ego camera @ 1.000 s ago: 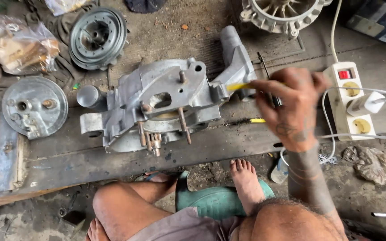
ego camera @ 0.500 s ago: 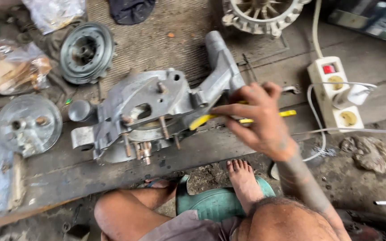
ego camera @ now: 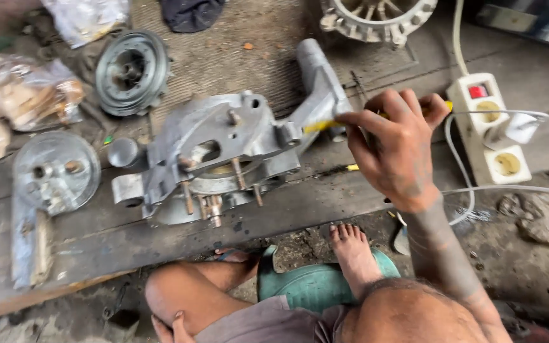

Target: Cleaning a motorcycle engine casing using a small brush to remove dirt and grime from the surface and crevices.

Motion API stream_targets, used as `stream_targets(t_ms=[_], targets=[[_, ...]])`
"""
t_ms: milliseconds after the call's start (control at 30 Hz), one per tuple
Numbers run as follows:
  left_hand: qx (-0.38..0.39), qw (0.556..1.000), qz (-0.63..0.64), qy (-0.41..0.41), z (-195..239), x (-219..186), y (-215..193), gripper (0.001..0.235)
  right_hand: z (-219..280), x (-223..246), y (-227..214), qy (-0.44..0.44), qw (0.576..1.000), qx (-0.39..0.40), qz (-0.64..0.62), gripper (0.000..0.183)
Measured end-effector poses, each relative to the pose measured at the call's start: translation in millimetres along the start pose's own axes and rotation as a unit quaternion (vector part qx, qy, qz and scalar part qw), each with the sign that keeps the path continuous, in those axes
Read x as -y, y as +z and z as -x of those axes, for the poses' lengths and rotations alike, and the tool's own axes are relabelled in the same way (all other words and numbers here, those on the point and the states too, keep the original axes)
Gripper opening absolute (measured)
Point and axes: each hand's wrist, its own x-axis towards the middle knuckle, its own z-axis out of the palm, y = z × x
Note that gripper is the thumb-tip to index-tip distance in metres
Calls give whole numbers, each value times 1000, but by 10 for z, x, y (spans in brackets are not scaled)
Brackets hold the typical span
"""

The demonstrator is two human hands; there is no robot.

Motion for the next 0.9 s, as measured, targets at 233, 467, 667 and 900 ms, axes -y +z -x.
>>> stream_targets(t_ms=[233,467,667,900], targets=[[-7,993,-114,-28,159,-1104,358,78,144,-235,232,-1,999,-21,28,11],[19,999,-44,-26,163,-1176,401,73,43,48,45,-31,974,112,-195,27],[-37,999,-3,-26,-54,-761,329,75,45,15,17,-18,990,-5,-143,20],[-5,996,-76,-43,144,-1223,398,77,106,-141,84,4,993,-3,-121,15]])
